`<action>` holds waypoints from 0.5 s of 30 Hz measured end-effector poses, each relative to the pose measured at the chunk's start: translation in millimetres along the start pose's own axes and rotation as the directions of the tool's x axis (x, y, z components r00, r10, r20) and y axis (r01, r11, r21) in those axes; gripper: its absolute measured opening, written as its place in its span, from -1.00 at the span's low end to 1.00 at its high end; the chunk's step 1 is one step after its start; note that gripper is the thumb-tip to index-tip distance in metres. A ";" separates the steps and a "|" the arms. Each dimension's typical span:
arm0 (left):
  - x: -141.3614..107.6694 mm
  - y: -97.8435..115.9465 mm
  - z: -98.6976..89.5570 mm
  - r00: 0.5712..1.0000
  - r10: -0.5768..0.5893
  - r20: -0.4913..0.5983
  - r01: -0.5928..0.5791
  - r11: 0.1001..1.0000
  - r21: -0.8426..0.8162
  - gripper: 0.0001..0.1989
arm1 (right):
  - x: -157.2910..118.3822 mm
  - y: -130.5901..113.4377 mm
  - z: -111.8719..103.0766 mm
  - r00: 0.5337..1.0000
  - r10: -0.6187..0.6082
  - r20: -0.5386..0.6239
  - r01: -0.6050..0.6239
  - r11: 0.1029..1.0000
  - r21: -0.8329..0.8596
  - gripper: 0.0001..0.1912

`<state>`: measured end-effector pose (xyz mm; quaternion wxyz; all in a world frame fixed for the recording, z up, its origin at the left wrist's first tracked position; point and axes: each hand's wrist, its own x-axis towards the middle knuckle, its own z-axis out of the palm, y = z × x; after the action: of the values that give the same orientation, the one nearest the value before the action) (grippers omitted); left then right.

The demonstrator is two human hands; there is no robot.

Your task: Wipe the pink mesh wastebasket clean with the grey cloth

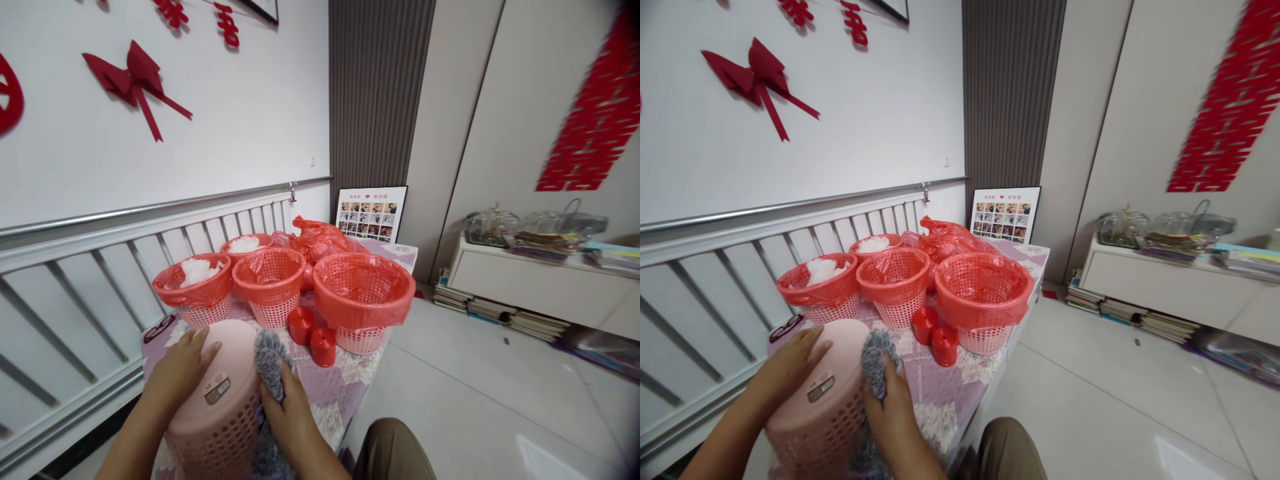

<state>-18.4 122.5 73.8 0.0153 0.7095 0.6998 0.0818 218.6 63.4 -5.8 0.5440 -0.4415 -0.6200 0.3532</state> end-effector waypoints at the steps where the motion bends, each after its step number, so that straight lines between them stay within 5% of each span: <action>1: 0.1 0.1 -0.2 1.000 0.002 0.000 -0.002 1.000 0.003 -0.32 | 0.8 -9.1 0.7 0.999 -0.047 0.006 0.047 0.999 -0.001 -0.39; 5: 0.5 0.4 -0.3 1.000 -0.004 0.005 0.004 1.000 0.007 -0.32 | -1.1 1.9 8.4 0.996 -0.087 -0.022 0.086 0.995 -0.059 -0.39; 11: -1.0 2.6 -1.9 0.999 -0.026 0.029 0.026 1.000 -0.008 -0.31 | -19.1 83.1 5.8 0.978 0.211 0.001 -0.202 0.937 -0.285 -0.44; 15: -1.5 3.9 -2.9 0.999 -0.028 0.032 0.028 1.000 -0.012 -0.31 | -28.4 107.6 -10.3 0.942 0.332 0.052 -0.285 0.871 -0.401 -0.49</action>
<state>-14.9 120.7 77.1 0.0320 0.7008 0.7088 0.0746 246.9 75.3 -113.3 0.3445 -0.6118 -0.6303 0.3312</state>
